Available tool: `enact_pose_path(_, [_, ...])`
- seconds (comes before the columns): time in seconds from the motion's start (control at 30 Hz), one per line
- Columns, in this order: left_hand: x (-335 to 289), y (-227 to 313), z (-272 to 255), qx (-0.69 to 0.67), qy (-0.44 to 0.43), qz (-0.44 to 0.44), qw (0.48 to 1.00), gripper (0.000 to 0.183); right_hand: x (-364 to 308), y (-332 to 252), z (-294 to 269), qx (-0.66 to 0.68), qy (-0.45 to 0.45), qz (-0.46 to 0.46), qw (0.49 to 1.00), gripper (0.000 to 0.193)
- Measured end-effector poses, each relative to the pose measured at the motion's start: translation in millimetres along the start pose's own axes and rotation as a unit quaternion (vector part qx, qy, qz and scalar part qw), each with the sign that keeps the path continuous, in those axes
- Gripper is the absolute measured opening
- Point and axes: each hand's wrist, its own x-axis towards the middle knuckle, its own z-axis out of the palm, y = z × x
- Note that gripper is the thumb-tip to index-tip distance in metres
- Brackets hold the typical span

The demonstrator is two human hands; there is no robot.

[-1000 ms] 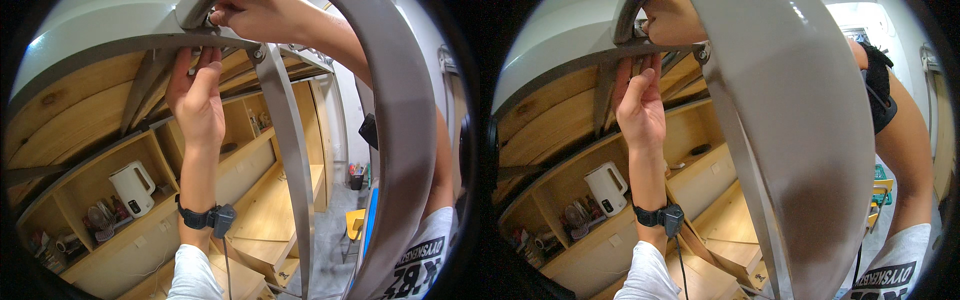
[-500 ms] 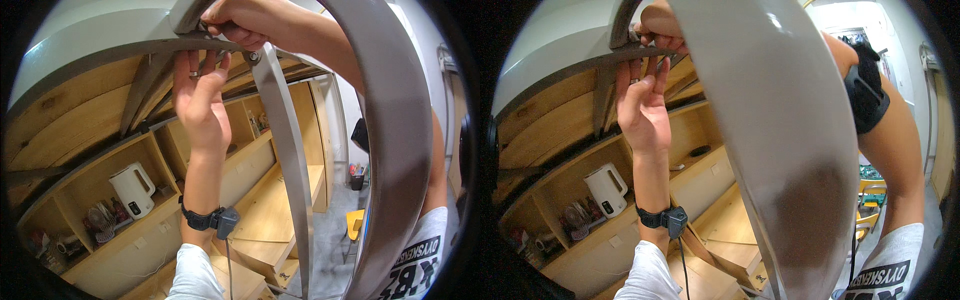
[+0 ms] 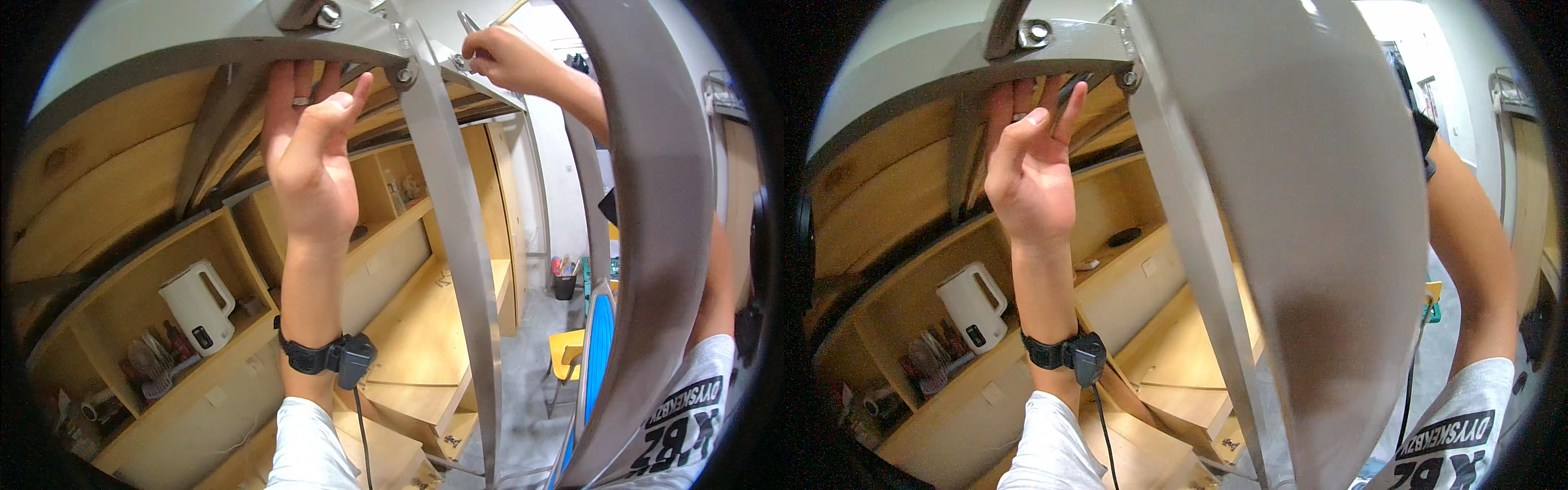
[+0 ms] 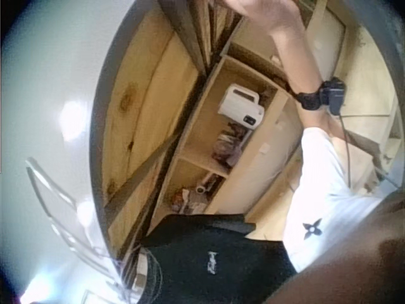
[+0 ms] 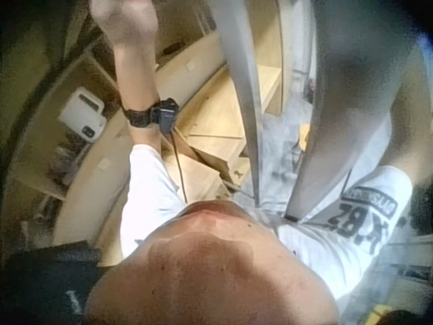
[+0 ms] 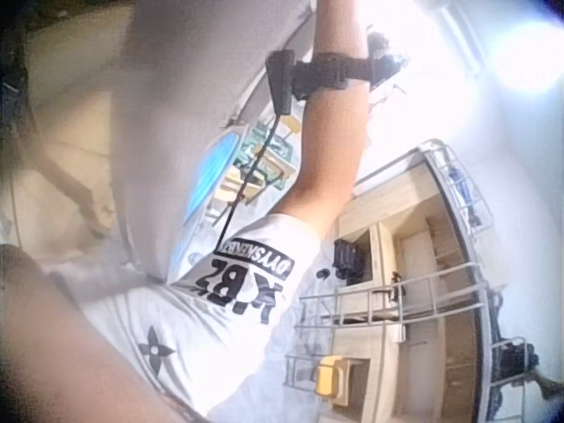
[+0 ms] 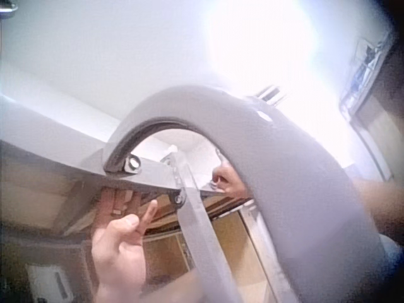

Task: The person assembles or repairs a bunk bed by inserting and tightening a bolt into the ladder attachment point by hand.

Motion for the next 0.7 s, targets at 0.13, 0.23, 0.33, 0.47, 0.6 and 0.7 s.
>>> enact_pose_path(0.13, [-0.7, 6.1, 2.7, 0.005, -0.045, 0.013, 0.999, 0.066, -1.3, 9.7, 26.8, -0.047, 0.038, 0.066, 0.996, 0.028])
enact_pose_path(0.23, [-5.4, -1.2, -9.8, 0.011, -0.073, 0.018, 0.997, 0.070, -0.9, -3.0, 23.9, 0.011, -0.024, 0.120, 0.992, 0.031])
enact_pose_path(0.33, [-25.6, -16.5, -16.0, 0.011, -0.060, 0.005, 0.998, 0.075, -3.1, 7.8, 40.5, 0.003, -0.028, 0.160, 0.987, 0.034])
enact_pose_path(0.47, [-65.6, -61.9, -22.9, 0.063, -0.094, -0.081, 0.990, 0.086, -4.8, 8.3, 40.6, 0.022, -0.022, 0.191, 0.981, 0.029])
enact_pose_path(0.6, [-86.6, -82.7, -14.8, 0.113, -0.193, -0.104, 0.969, 0.104, 12.0, -3.7, 51.7, 0.007, -0.018, 0.141, 0.990, 0.021])
enact_pose_path(0.7, [-88.7, -89.9, -12.4, 0.066, -0.177, -0.159, 0.969, 0.110, 7.2, 3.2, 49.3, -0.009, -0.018, 0.150, 0.988, 0.020])
